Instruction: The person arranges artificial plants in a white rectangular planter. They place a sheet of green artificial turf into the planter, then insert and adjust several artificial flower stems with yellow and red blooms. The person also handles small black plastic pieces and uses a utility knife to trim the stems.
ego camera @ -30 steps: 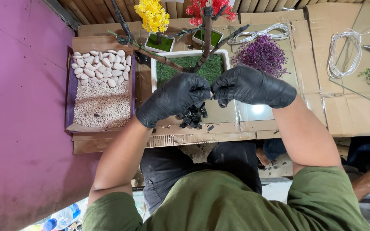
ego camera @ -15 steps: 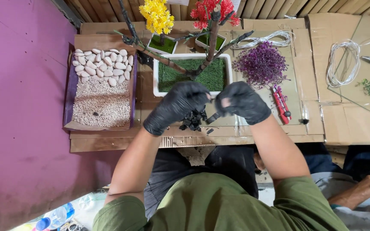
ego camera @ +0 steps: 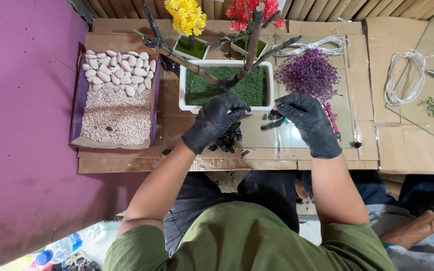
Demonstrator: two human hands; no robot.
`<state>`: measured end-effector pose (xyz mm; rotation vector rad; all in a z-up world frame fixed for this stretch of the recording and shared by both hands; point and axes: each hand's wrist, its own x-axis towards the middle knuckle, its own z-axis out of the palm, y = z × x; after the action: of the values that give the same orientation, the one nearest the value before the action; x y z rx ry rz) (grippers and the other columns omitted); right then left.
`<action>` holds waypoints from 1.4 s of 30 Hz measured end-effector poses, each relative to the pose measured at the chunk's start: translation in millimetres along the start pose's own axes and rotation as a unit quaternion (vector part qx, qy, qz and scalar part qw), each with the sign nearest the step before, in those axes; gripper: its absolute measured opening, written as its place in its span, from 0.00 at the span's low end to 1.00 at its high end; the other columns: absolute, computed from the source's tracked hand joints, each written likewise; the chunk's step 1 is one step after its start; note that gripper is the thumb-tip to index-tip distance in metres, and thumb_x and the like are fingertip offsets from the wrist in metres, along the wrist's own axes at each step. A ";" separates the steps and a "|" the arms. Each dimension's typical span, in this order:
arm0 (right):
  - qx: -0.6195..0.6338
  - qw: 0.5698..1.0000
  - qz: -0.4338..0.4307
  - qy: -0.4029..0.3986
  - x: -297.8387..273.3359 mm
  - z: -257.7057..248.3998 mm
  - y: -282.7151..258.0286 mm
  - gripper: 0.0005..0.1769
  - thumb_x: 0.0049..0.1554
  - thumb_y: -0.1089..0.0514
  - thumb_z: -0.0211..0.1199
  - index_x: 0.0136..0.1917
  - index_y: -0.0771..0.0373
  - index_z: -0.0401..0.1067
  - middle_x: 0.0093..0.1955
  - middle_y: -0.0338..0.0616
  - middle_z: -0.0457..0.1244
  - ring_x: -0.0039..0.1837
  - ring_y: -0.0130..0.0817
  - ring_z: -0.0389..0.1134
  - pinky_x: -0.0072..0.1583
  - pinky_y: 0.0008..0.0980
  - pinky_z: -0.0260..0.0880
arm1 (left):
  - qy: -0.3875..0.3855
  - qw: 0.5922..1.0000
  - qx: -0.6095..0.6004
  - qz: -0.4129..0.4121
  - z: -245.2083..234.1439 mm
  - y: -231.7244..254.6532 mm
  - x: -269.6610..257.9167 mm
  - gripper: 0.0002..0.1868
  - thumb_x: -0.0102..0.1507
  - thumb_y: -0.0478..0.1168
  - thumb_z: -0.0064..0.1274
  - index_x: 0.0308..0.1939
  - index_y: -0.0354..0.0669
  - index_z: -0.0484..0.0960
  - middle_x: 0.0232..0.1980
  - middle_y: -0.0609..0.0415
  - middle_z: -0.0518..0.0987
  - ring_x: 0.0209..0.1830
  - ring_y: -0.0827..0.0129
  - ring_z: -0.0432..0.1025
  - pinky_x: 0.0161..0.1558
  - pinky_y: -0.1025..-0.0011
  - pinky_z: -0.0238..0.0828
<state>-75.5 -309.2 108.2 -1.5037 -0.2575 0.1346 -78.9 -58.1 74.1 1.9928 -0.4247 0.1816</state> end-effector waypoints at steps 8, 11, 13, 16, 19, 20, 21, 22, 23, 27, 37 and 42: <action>-0.005 1.000 0.013 0.027 -5.4 13.9 -0.4 0.05 0.60 0.68 0.67 0.51 0.70 0.76 0.45 0.55 0.70 0.48 0.38 0.74 0.50 0.32 0.75 | -0.027 0.994 0.068 0.079 -18.4 14.0 4.6 0.08 0.66 0.43 0.60 0.46 0.47 0.87 0.41 0.46 0.85 0.43 0.46 0.79 0.48 0.56 0.79; -0.004 0.999 0.025 0.049 -5.8 19.9 -6.8 0.04 0.60 0.67 0.68 0.50 0.66 0.77 0.45 0.48 0.71 0.49 0.30 0.72 0.51 0.27 0.74 | -0.017 0.989 0.083 0.121 -25.8 9.8 6.7 0.07 0.68 0.41 0.56 0.46 0.45 0.86 0.42 0.43 0.84 0.44 0.43 0.77 0.47 0.53 0.78; 0.008 0.998 0.026 0.053 -5.6 24.7 -7.3 0.03 0.60 0.67 0.67 0.50 0.66 0.77 0.45 0.47 0.71 0.48 0.30 0.73 0.52 0.26 0.75 | -0.008 0.985 0.100 0.140 -25.7 13.3 3.3 0.07 0.67 0.42 0.57 0.47 0.47 0.86 0.44 0.44 0.84 0.46 0.44 0.77 0.47 0.53 0.78; 0.084 0.994 0.022 0.059 -6.9 34.3 -6.2 0.03 0.61 0.67 0.66 0.50 0.68 0.76 0.45 0.53 0.70 0.47 0.37 0.75 0.52 0.32 0.77 | 0.019 0.991 0.042 0.127 -19.7 25.1 -9.7 0.12 0.70 0.43 0.52 0.54 0.48 0.84 0.49 0.45 0.83 0.50 0.45 0.77 0.52 0.56 0.77; 0.182 0.982 0.032 0.046 -8.1 42.4 -11.6 0.05 0.60 0.67 0.66 0.50 0.70 0.74 0.44 0.58 0.69 0.47 0.46 0.75 0.51 0.38 0.79 | 0.027 0.991 -0.048 0.125 -4.4 22.1 -22.8 0.17 0.71 0.46 0.48 0.62 0.51 0.81 0.55 0.47 0.83 0.57 0.47 0.76 0.57 0.57 0.76; 0.216 0.975 0.015 0.048 -6.5 42.9 -10.5 0.05 0.61 0.66 0.64 0.50 0.71 0.73 0.46 0.59 0.68 0.50 0.46 0.74 0.55 0.40 0.78 | 0.023 0.992 -0.063 0.106 -1.9 30.1 -27.2 0.19 0.68 0.45 0.55 0.63 0.51 0.81 0.56 0.46 0.83 0.57 0.46 0.76 0.57 0.55 0.76; 0.249 0.967 -0.001 0.048 -4.9 43.2 -9.5 0.07 0.62 0.64 0.63 0.50 0.73 0.72 0.48 0.60 0.67 0.53 0.47 0.73 0.58 0.41 0.77 | 0.019 0.993 -0.078 0.088 0.8 37.9 -31.6 0.23 0.64 0.43 0.63 0.63 0.50 0.81 0.57 0.45 0.82 0.58 0.45 0.76 0.57 0.54 0.76; 0.249 0.967 -0.002 0.049 -4.0 48.5 -16.5 0.07 0.62 0.64 0.63 0.50 0.73 0.72 0.48 0.60 0.67 0.53 0.47 0.73 0.58 0.41 0.77 | 0.018 0.993 -0.077 0.089 1.0 48.2 -33.3 0.23 0.64 0.43 0.63 0.63 0.50 0.81 0.57 0.45 0.82 0.58 0.45 0.76 0.57 0.54 0.76; 0.286 0.957 -0.007 0.050 -3.1 53.8 -23.5 0.07 0.63 0.63 0.62 0.51 0.71 0.72 0.48 0.57 0.67 0.53 0.46 0.73 0.60 0.42 0.77 | 0.029 0.994 -0.082 0.072 1.3 58.3 -35.1 0.25 0.60 0.44 0.68 0.61 0.49 0.82 0.54 0.46 0.83 0.55 0.48 0.77 0.57 0.56 0.77; 0.377 0.922 -0.034 0.074 -1.1 66.6 -33.0 0.05 0.65 0.61 0.61 0.53 0.63 0.74 0.48 0.49 0.67 0.56 0.46 0.72 0.63 0.41 0.75 | 0.087 0.989 -0.118 -0.002 17.4 90.4 -52.6 0.17 0.55 0.46 0.74 0.45 0.48 0.88 0.38 0.53 0.85 0.41 0.58 0.82 0.46 0.68 0.79; 0.395 0.875 0.036 0.279 -2.7 44.9 -52.9 0.05 0.59 0.62 0.70 0.44 0.58 0.74 0.45 0.47 0.67 0.53 0.47 0.73 0.65 0.47 0.73 | 0.158 0.935 -0.261 -0.179 13.1 76.8 -65.2 0.06 0.65 0.40 0.61 0.39 0.43 0.88 0.33 0.52 0.85 0.33 0.71 0.79 0.34 0.74 0.81; 0.385 0.869 0.054 0.306 -11.6 41.0 -40.6 0.05 0.60 0.65 0.68 0.42 0.60 0.74 0.42 0.45 0.67 0.49 0.41 0.74 0.58 0.39 0.78 | 0.253 0.908 -0.291 -0.162 21.7 32.8 -63.0 0.06 0.66 0.37 0.61 0.45 0.39 0.87 0.38 0.46 0.85 0.39 0.68 0.78 0.43 0.67 0.79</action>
<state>-99.9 -275.2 149.6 -0.6952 0.3699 -0.1470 -150.8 -76.9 72.4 1.3291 0.1802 0.3114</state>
